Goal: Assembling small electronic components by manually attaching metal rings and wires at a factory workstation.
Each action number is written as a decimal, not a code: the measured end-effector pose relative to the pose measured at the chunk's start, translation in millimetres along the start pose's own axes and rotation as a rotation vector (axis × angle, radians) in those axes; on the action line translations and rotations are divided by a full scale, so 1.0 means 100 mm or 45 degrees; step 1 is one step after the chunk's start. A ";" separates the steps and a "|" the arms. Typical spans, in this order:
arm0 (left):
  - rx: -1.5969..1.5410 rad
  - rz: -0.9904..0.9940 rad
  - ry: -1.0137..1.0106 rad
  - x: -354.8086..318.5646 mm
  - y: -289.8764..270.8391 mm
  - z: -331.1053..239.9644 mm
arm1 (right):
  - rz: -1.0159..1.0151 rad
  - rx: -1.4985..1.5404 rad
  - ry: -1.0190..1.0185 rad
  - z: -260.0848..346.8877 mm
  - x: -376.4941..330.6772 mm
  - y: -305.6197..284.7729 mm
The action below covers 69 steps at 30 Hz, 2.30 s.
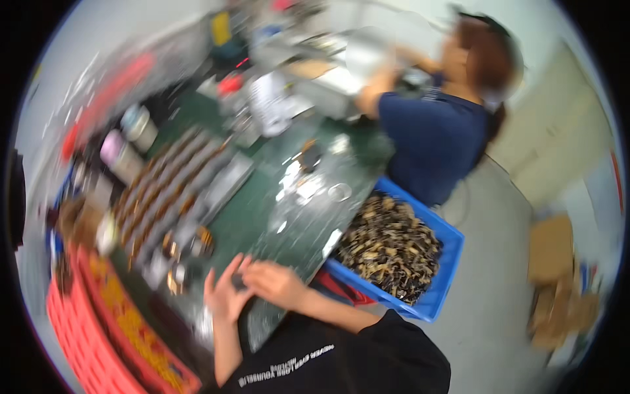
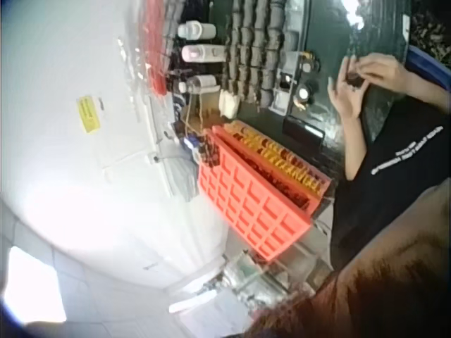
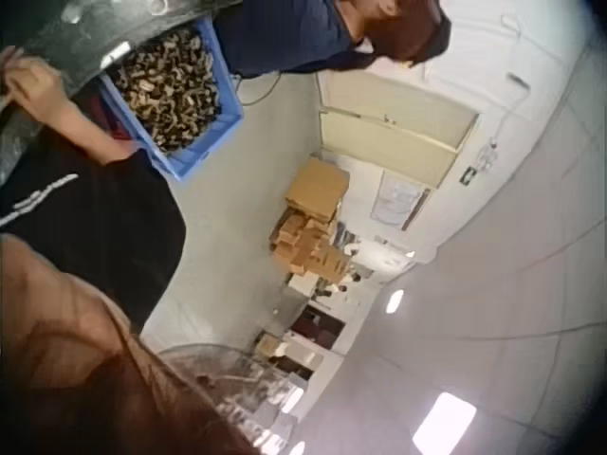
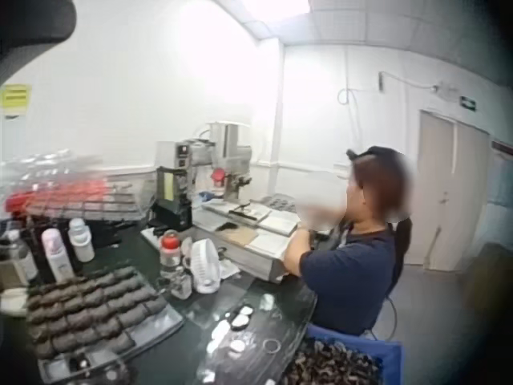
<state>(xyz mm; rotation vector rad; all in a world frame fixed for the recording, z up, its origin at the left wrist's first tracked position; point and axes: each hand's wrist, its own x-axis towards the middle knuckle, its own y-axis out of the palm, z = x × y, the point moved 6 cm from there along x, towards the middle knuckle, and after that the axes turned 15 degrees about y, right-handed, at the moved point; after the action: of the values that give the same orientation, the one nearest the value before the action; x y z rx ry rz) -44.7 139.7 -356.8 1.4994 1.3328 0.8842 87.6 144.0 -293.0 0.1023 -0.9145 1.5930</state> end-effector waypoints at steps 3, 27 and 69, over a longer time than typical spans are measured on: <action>0.095 0.071 -0.008 0.08 0.06 0.08 | 0.047 -0.123 -0.087 0.04 -0.02 -0.01; 0.029 0.136 0.050 0.05 -0.03 0.10 | 0.152 -0.225 -0.074 0.01 -0.14 0.20; 0.358 -0.272 0.127 0.07 -0.13 0.07 | 0.488 1.571 -0.602 1.86 0.74 -1.45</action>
<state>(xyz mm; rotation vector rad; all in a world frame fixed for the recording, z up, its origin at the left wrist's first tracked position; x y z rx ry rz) -41.8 145.9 -371.6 1.5021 1.7118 0.6619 116.1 84.9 -54.6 1.2611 -0.1467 2.3457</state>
